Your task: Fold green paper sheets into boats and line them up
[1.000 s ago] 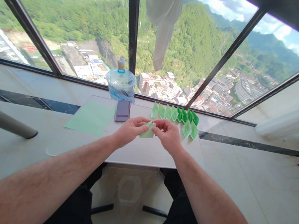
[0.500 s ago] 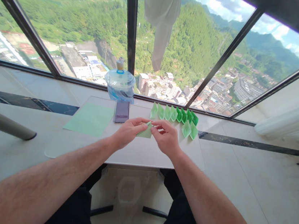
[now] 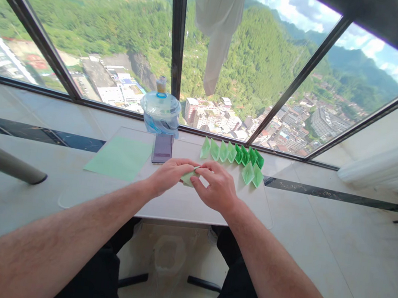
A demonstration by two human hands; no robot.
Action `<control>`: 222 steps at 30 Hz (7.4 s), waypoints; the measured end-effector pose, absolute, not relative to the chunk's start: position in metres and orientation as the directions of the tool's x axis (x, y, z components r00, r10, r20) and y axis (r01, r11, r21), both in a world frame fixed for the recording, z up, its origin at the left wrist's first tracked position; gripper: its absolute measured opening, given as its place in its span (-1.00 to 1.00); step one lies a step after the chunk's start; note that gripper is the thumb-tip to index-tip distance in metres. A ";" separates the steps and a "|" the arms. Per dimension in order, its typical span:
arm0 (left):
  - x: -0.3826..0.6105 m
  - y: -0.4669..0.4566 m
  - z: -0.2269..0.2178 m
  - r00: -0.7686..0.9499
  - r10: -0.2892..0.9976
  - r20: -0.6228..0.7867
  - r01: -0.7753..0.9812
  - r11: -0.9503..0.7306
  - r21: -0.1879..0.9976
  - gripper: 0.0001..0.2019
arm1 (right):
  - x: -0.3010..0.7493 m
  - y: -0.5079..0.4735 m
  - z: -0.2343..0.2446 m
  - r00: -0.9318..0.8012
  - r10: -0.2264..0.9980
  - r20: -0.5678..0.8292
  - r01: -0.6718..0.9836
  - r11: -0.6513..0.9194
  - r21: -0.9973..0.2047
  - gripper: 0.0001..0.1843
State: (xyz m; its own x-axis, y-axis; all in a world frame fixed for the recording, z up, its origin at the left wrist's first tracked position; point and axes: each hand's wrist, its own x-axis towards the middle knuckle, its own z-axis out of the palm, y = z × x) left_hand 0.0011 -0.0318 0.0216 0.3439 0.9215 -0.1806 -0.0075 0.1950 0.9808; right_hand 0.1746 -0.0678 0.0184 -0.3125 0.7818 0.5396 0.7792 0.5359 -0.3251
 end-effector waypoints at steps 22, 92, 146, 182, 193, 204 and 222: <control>-0.004 -0.029 0.025 0.355 0.907 -0.228 0.113 0.200 0.973 -0.68 | 0.171 -0.072 0.019 -0.362 0.835 0.414 0.828 0.492 -0.269 -0.69; 0.001 -0.038 0.024 0.345 0.932 0.109 0.286 -0.215 0.934 -0.70 | 0.183 -0.062 0.024 -0.143 0.875 0.462 0.644 0.437 -0.628 -0.86; -0.006 -0.037 0.018 0.552 0.814 -0.180 -0.317 0.405 0.858 -0.67 | 0.188 -0.067 0.013 -0.032 0.947 0.321 0.438 0.302 -0.847 -0.81; 0.000 -0.039 0.017 0.430 0.903 0.027 0.014 -0.037 0.999 -0.50 | 0.193 -0.056 0.017 -0.027 0.993 0.117 0.209 0.120 -0.971 -0.71; 0.003 -0.044 0.018 0.390 0.915 0.105 0.171 -0.183 0.968 -0.63 | 0.187 -0.058 0.018 -0.008 0.985 0.173 0.256 0.169 -0.952 -0.78; 0.002 -0.046 0.022 0.292 0.937 0.192 0.345 -0.290 0.893 -0.65 | 0.181 -0.063 0.021 -0.029 0.979 0.202 0.214 0.204 -0.955 -0.75; 0.003 -0.045 0.027 0.347 0.928 0.136 0.342 -0.260 0.903 -0.64 | 0.176 -0.062 0.018 0.018 0.981 0.195 0.175 0.189 -0.966 -0.75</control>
